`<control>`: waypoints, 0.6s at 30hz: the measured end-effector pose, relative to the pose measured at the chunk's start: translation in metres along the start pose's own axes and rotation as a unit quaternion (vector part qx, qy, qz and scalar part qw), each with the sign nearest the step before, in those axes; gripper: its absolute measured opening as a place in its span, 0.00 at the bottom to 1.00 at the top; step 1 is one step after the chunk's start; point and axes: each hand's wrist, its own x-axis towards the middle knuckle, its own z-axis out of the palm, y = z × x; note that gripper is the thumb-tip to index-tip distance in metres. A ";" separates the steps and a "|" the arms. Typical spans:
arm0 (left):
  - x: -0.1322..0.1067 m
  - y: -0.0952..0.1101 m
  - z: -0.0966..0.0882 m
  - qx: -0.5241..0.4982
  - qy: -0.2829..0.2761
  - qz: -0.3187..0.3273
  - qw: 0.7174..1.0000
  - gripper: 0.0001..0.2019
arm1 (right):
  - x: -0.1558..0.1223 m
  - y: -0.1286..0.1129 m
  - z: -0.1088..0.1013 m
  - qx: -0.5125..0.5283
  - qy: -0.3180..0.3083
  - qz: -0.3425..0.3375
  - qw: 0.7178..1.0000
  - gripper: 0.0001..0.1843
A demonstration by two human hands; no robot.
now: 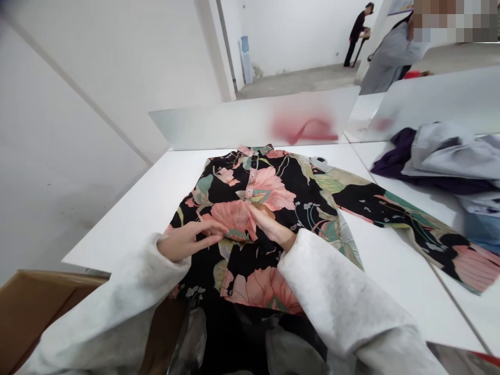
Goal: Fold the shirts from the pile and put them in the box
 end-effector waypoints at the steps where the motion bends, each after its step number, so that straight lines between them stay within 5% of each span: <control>1: -0.001 -0.010 0.004 0.004 -0.035 0.001 0.999 0.15 | 0.000 -0.001 -0.001 -0.008 -0.009 0.002 1.000 0.22; 5: -0.015 -0.057 0.013 0.056 -0.154 0.035 0.986 0.17 | -0.002 -0.006 -0.002 -0.003 -0.057 0.050 0.997 0.29; 10: -0.017 -0.119 -0.001 0.231 -0.086 0.007 0.969 0.27 | -0.002 -0.016 -0.007 0.031 -0.079 0.057 0.995 0.25; 18: 0.026 -0.194 -0.047 0.272 -0.029 0.042 0.961 0.23 | -0.018 -0.012 -0.022 -0.261 -0.100 -0.020 0.960 0.47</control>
